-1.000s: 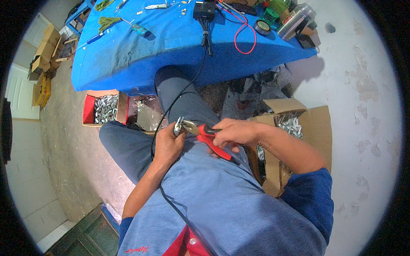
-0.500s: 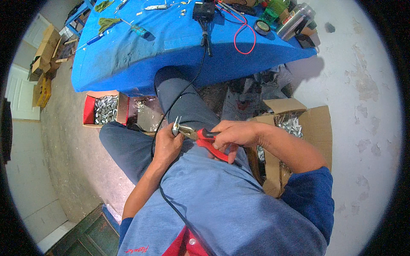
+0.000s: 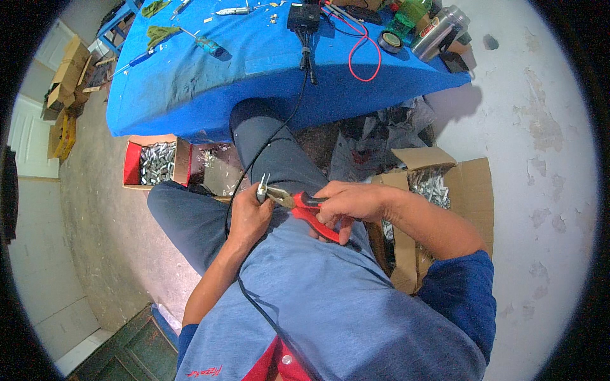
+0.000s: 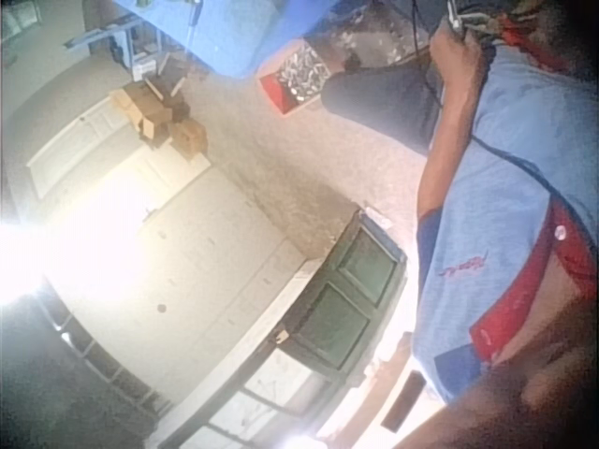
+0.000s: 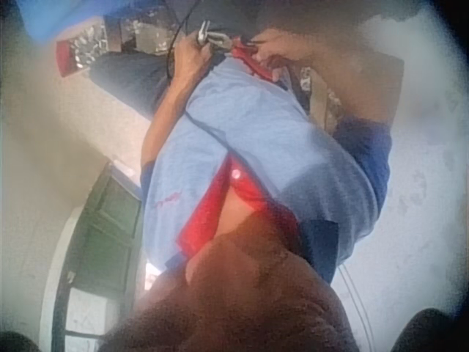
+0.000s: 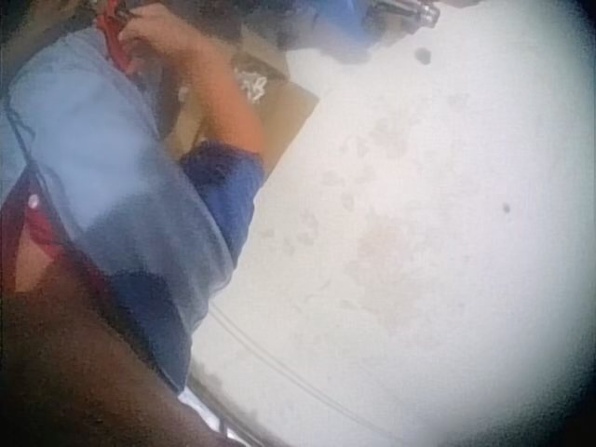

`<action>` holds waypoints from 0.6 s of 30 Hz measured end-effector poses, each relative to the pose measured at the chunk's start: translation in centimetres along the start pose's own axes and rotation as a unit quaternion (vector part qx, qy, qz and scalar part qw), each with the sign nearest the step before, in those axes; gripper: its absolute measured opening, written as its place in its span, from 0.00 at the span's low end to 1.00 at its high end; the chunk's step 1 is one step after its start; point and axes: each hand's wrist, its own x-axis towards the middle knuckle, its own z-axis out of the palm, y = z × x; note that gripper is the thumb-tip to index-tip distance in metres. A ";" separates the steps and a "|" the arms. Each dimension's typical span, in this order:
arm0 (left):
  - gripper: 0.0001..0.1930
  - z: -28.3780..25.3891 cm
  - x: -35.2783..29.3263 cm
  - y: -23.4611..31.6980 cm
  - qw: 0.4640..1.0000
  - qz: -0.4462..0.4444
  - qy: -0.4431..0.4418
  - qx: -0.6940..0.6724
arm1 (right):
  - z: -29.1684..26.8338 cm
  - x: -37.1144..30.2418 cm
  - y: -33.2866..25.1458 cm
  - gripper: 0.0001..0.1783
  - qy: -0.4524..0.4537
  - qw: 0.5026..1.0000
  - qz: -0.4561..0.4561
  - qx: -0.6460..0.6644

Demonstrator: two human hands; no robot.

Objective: The person assembles small metal components on a table covered in blue cloth. They use a screwdriver to tighten a screw into a metal cylinder and use pliers to adjust a metal rod within the assembly.

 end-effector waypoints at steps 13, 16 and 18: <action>0.07 0.2 0.0 -0.3 0.999 -0.017 -0.015 -0.036 | 0.5 -0.3 -0.3 0.19 0.004 1.000 -0.004 -0.021; 0.06 0.0 0.0 0.2 0.999 -0.009 -0.018 -0.043 | 0.3 -0.1 -0.1 0.19 0.009 1.000 -0.008 -0.014; 0.06 0.0 0.0 0.4 0.999 -0.016 -0.017 -0.037 | 0.2 -0.1 0.1 0.20 0.001 1.000 -0.016 -0.007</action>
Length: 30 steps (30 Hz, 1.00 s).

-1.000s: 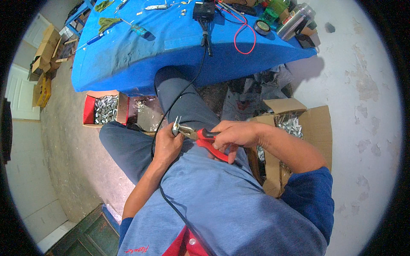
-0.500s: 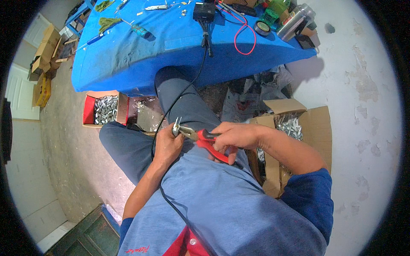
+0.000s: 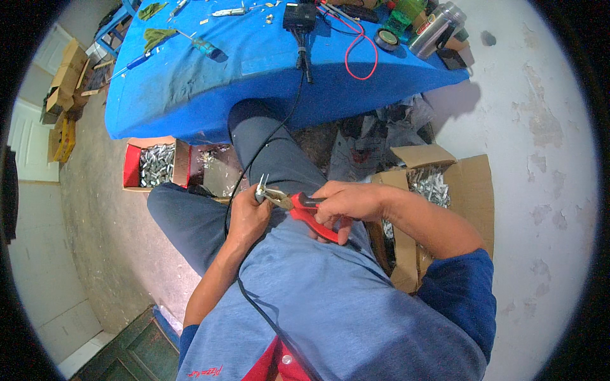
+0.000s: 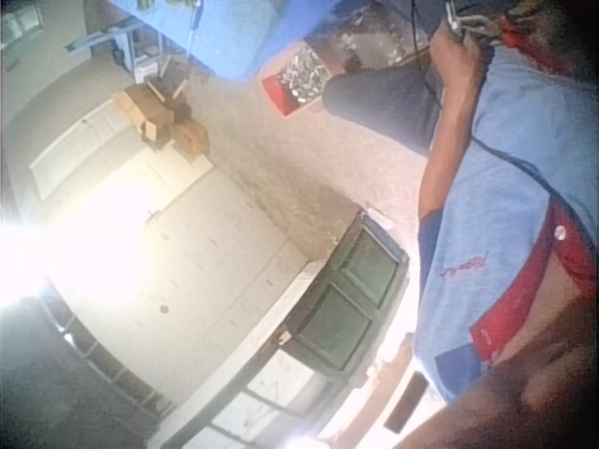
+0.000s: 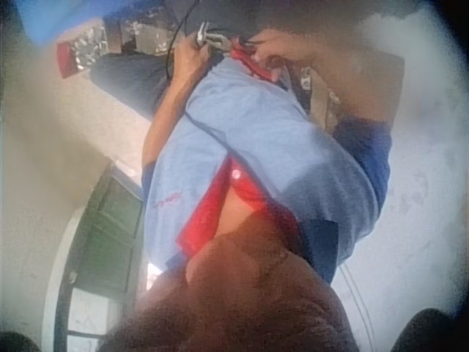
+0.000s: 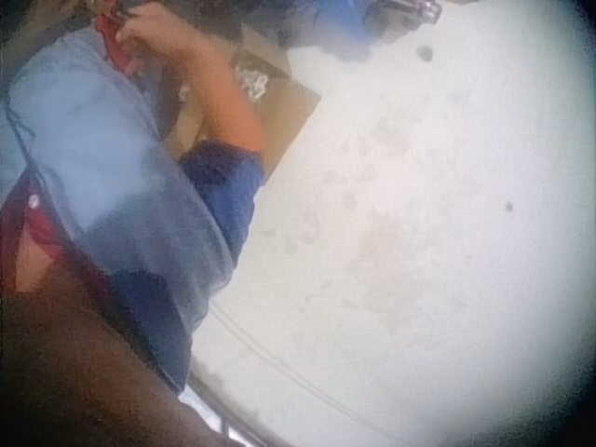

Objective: The person assembles small metal components on a table covered in blue cloth. They use a screwdriver to tighten a screw into a metal cylinder and use pliers to adjust a metal rod within the assembly.

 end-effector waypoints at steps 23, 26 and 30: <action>0.08 -0.2 0.1 0.4 0.998 0.009 0.008 0.054 | 1.1 -0.4 -0.4 0.17 0.028 0.999 0.000 -0.030; 0.05 0.0 0.0 0.2 0.997 0.024 0.030 0.063 | 1.0 -0.6 -0.7 0.16 0.020 0.999 0.008 -0.044; 0.05 0.1 0.0 -0.2 0.996 0.035 0.032 0.071 | 1.0 -0.8 -1.0 0.17 0.012 1.000 0.003 -0.015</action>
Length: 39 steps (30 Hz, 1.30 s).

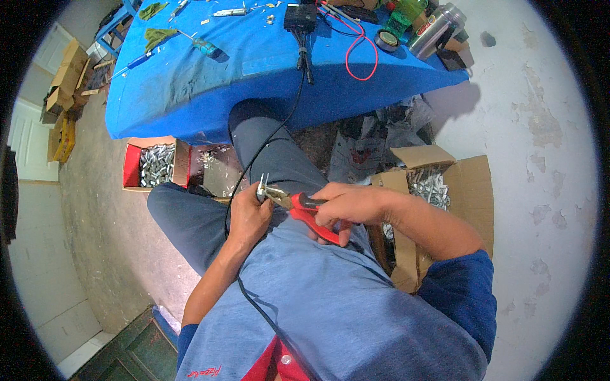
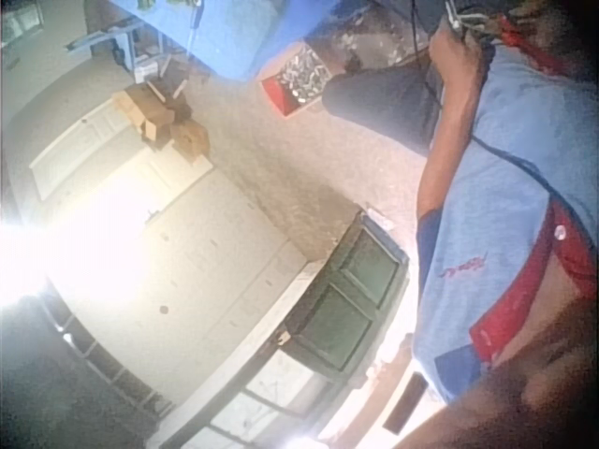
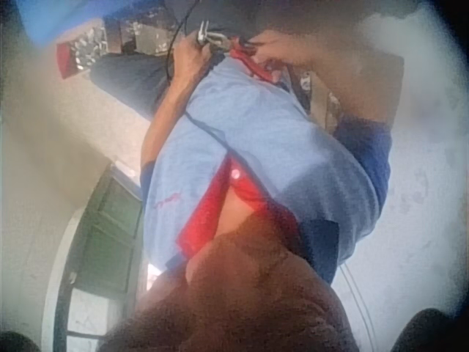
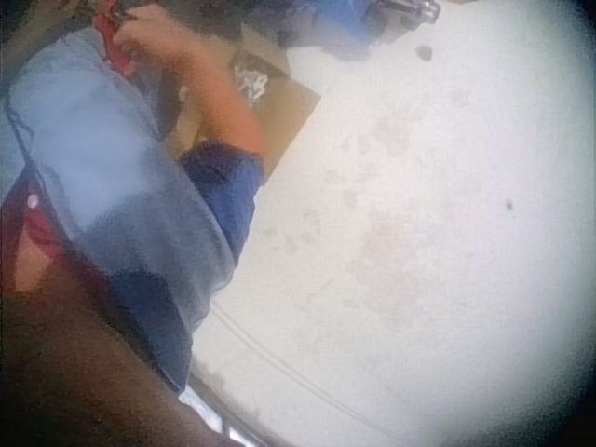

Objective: The person assembles small metal components on a table covered in blue cloth. They use a screwdriver to tighten a screw into a metal cylinder and use pliers to adjust a metal rod within the assembly.

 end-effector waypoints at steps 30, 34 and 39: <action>0.07 -0.1 0.0 0.3 0.999 -0.017 -0.032 -0.033 | 0.3 0.1 0.7 0.17 0.006 1.000 -0.021 0.002; 0.07 0.0 0.0 0.2 0.999 -0.021 -0.027 -0.033 | 0.4 0.1 0.5 0.16 0.010 1.000 -0.025 0.010; 0.07 0.4 0.0 -0.4 0.999 -0.026 -0.023 -0.038 | 0.2 0.6 1.9 0.16 0.018 0.999 -0.023 0.035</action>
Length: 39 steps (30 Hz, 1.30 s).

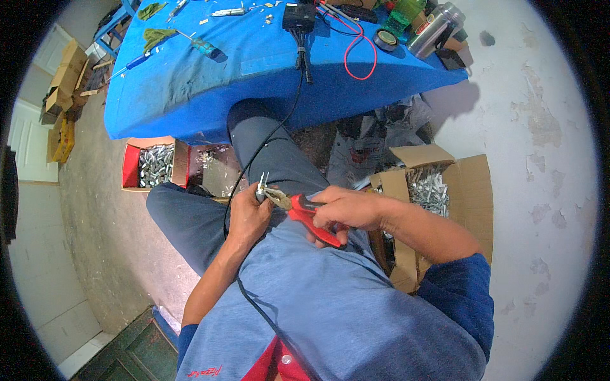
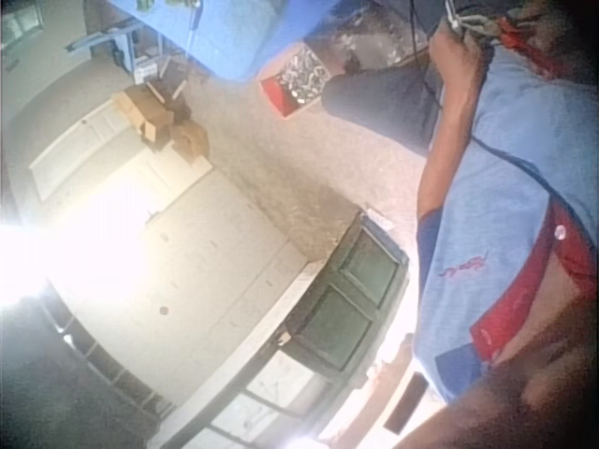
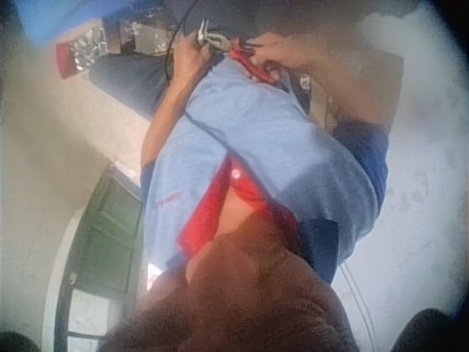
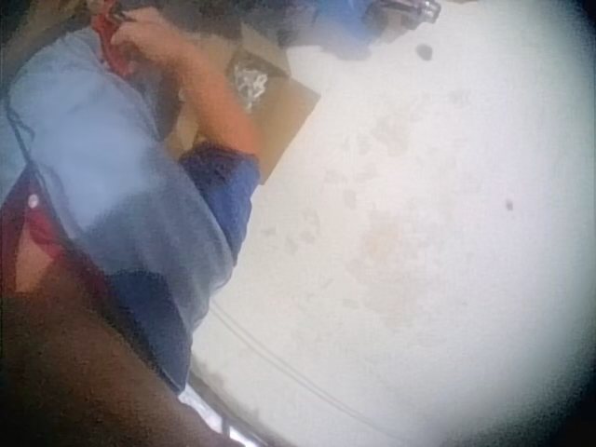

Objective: The person assembles small metal components on a table covered in blue cloth. They use a screwdriver to tighten a screw into a metal cylinder and use pliers to adjust a metal rod within the assembly.

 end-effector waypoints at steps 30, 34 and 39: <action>0.08 -0.7 0.0 0.5 0.996 0.030 -0.007 0.085 | 0.2 0.5 -0.1 0.12 0.017 0.999 -0.029 -0.009; 0.07 -0.4 0.1 0.0 0.998 0.032 -0.003 0.061 | -0.2 0.9 0.4 0.12 0.018 0.987 -0.069 -0.144; 0.06 -0.2 -0.1 -0.3 0.999 0.034 0.007 0.035 | 0.1 0.8 0.6 0.11 0.006 0.999 -0.034 -0.014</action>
